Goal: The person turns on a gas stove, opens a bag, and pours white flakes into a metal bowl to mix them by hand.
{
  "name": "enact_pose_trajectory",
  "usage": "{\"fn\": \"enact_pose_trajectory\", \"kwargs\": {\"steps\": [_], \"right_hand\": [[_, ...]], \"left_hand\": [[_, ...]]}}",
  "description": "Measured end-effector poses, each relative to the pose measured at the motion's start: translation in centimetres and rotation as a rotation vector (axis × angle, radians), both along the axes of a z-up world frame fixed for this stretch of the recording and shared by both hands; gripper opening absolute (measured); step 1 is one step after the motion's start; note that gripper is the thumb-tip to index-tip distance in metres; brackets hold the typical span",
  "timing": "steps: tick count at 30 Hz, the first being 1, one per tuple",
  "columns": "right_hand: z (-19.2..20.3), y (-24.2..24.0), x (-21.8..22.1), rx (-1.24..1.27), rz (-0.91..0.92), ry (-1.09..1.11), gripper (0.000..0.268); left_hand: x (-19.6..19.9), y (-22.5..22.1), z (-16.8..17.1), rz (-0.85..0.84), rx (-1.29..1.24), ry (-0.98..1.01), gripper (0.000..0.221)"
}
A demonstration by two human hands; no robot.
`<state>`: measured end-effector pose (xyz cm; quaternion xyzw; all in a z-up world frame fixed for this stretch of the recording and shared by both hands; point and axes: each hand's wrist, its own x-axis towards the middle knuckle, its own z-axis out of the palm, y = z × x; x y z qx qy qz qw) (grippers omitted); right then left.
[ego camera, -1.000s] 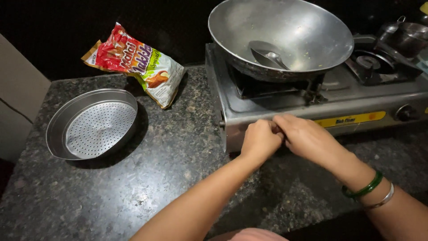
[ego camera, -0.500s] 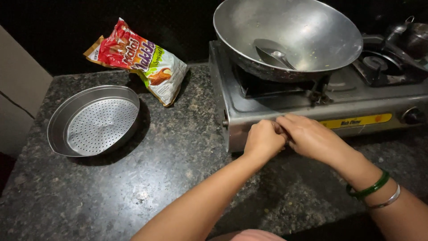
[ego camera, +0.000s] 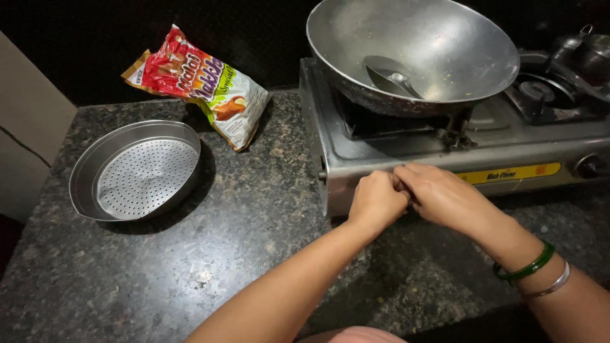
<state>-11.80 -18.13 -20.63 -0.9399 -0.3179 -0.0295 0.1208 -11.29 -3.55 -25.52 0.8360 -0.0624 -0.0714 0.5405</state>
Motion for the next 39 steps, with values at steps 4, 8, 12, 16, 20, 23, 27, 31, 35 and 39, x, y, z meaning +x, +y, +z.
{"fn": "enact_pose_trajectory", "kwargs": {"steps": [4,8,12,16,20,23,27,31,35,39], "right_hand": [[0.5,0.3,-0.3,-0.013,-0.014,0.004,0.032],[0.8,0.6,-0.5,-0.028,-0.027,-0.006,0.031],[0.9,0.7,-0.5,-0.024,-0.015,-0.007,0.032],[1.1,0.9,-0.6,-0.040,-0.041,0.009,0.032],[1.0,0.9,-0.5,-0.030,-0.022,-0.011,0.032],[0.8,0.7,-0.5,-0.029,-0.017,-0.026,0.029],[0.8,0.8,-0.6,-0.019,-0.002,-0.057,0.030],[1.1,1.1,-0.8,-0.036,-0.024,-0.035,0.032],[1.0,1.0,-0.8,-0.033,-0.022,-0.042,0.032],[1.3,1.2,-1.1,-0.037,-0.024,-0.060,0.032]], "left_hand": [[0.1,-0.1,-0.4,0.007,-0.006,-0.012,0.015],[-0.1,0.1,0.2,-0.006,0.002,-0.021,0.016],[-0.2,0.1,0.3,0.013,0.023,-0.037,0.015],[-0.4,0.4,1.1,-0.006,0.001,0.007,0.015],[-0.5,0.4,1.1,-0.015,-0.014,0.046,0.015],[-0.3,0.3,0.5,-0.013,-0.013,0.018,0.015],[-0.3,0.4,0.5,-0.007,-0.028,0.004,0.014],[-0.4,0.4,0.5,-0.014,-0.053,0.034,0.013],[-0.2,0.3,0.2,-0.001,-0.032,-0.004,0.013],[-0.8,0.7,1.7,-0.006,-0.021,0.071,0.015]]}}
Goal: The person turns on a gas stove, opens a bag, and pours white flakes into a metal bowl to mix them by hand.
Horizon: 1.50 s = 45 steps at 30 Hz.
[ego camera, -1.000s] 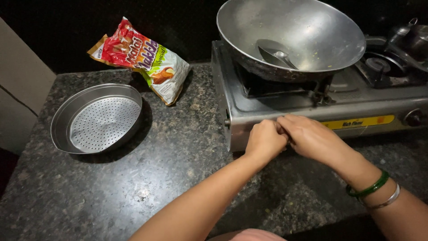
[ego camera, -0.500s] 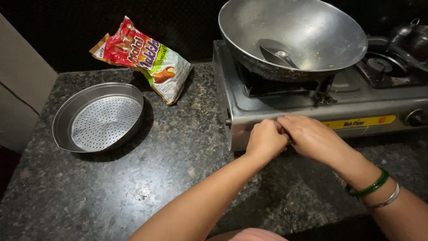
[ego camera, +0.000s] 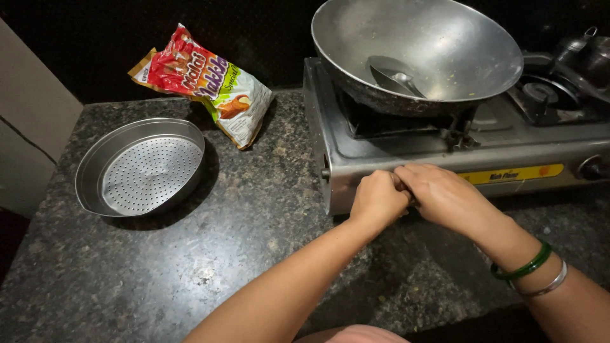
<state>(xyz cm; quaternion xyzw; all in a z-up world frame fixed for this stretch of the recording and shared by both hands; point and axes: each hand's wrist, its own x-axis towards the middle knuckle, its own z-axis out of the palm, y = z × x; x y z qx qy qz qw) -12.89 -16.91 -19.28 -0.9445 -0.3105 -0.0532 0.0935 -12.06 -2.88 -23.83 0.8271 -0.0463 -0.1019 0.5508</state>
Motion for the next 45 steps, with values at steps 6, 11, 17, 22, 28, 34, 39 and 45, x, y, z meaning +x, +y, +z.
{"fn": "enact_pose_trajectory", "kwargs": {"steps": [6,11,17,22,28,34,39,45], "right_hand": [[0.2,0.1,0.1,-0.019,-0.037,0.037,0.029],[-0.2,-0.2,0.1,-0.020,-0.026,0.012,0.031],[1.5,0.6,-0.5,-0.005,-0.108,0.057,0.030],[6.6,2.0,-2.2,-0.085,-0.177,0.021,0.040],[12.9,1.6,-2.3,-0.360,-0.453,0.122,0.045],[17.8,0.3,0.1,-0.126,-0.141,-0.430,0.080],[22.3,1.8,1.7,-0.118,-0.019,-0.264,0.093],[26.1,0.2,6.0,-0.087,0.307,-0.433,0.061]], "left_hand": [[0.4,-0.1,-0.9,-0.009,0.012,-0.039,0.016],[0.7,-0.4,-1.7,-0.002,0.074,-0.129,0.020],[0.4,-0.1,-0.2,-0.019,0.106,-0.247,0.024],[-0.4,0.7,3.8,-0.071,0.194,-0.418,0.020],[-1.4,2.6,13.8,-0.091,0.283,-0.605,0.027],[1.1,3.2,18.9,-0.138,0.303,-0.904,0.020],[4.3,3.2,21.2,-0.373,0.540,-1.163,0.018],[7.0,3.2,26.1,-0.393,0.576,-1.136,0.018]]}}
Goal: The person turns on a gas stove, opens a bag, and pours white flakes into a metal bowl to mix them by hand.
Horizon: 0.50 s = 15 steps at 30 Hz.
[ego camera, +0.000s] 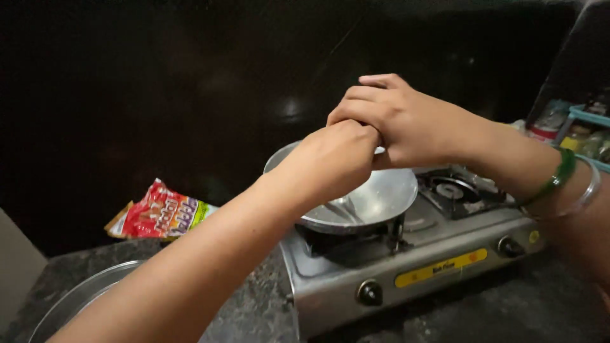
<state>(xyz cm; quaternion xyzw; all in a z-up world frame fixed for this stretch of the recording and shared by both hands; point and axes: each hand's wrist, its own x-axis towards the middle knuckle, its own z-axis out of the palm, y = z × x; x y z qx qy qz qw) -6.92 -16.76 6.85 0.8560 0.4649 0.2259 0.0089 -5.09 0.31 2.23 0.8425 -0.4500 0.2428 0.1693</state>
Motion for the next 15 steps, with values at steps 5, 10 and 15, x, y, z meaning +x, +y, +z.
{"fn": "enact_pose_trajectory", "kwargs": {"steps": [5,10,15], "right_hand": [[3.4,0.9,0.1,0.054,-0.059,0.029,0.052],[4.6,1.2,0.1,0.067,-0.089,0.060,0.048],[4.4,1.2,0.7,0.125,-0.057,0.070,0.043]], "left_hand": [[1.2,-0.3,2.8,-0.012,0.008,-0.057,0.018],[1.8,0.0,3.7,-0.140,-0.060,-0.143,0.017],[0.6,0.5,4.5,-0.118,-0.095,-0.038,0.018]]}}
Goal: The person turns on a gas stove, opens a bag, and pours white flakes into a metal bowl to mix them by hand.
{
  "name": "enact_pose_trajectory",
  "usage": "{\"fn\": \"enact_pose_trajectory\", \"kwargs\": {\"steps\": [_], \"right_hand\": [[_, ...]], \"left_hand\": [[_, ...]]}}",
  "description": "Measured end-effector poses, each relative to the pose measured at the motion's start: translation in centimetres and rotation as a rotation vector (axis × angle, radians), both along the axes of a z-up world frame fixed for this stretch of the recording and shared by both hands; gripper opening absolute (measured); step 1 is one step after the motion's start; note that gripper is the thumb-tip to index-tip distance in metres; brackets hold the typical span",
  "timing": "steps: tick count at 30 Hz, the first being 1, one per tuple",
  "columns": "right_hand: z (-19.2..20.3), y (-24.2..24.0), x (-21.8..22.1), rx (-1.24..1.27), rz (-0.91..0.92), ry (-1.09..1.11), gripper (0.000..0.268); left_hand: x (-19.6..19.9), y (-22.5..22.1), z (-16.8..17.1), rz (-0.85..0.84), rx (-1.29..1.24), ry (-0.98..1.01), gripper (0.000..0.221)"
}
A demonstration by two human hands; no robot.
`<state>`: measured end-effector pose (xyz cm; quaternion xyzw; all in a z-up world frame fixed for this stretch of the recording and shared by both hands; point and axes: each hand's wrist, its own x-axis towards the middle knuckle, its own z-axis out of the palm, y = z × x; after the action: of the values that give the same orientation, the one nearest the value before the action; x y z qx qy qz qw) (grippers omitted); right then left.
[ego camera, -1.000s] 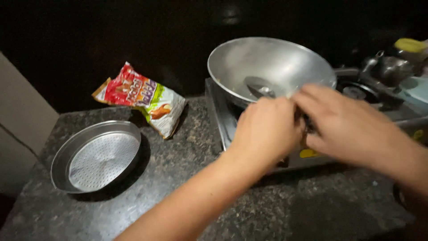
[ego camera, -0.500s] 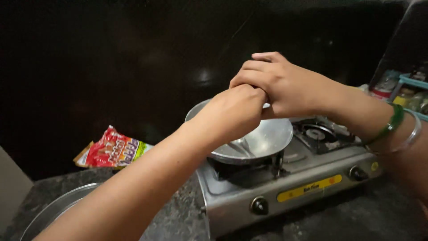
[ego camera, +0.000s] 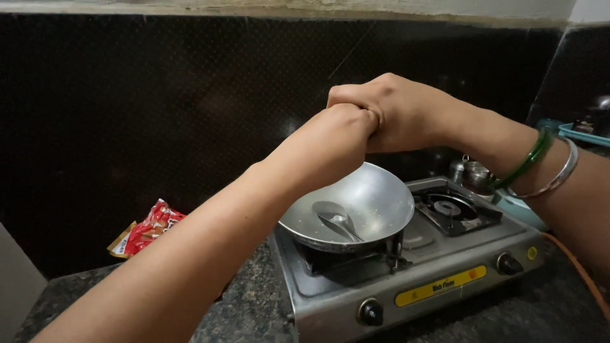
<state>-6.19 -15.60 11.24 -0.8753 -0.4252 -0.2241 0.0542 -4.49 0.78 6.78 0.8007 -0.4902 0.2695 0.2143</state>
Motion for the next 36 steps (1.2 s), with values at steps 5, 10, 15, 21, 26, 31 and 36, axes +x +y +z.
{"fn": "enact_pose_trajectory", "kwargs": {"steps": [5,10,15,21,26,31,36], "right_hand": [[0.0,0.2,0.6,0.019,0.036,-0.001,0.043],[-0.4,0.5,0.6,0.028,0.040,0.032,0.043],[-0.6,0.7,0.9,0.028,0.050,0.042,0.043],[-0.9,0.8,1.4,0.012,0.022,0.039,0.040],[-1.1,1.0,1.6,0.013,0.027,0.071,0.041],[-1.6,1.4,2.2,0.018,0.024,0.111,0.041],[-2.1,2.3,2.2,0.000,-0.004,0.169,0.039]], "left_hand": [[0.8,0.3,-0.2,-0.031,-0.029,-0.028,0.020],[0.9,0.6,-0.5,-0.034,-0.025,0.018,0.022],[0.7,0.8,-0.6,-0.019,-0.030,0.055,0.022],[1.3,0.8,-1.0,-0.022,-0.022,0.048,0.023],[1.5,0.7,-1.3,0.022,-0.015,0.060,0.024],[1.4,1.1,-1.5,0.087,-0.009,0.130,0.026],[1.9,1.8,-2.3,0.066,0.015,0.161,0.026]]}}
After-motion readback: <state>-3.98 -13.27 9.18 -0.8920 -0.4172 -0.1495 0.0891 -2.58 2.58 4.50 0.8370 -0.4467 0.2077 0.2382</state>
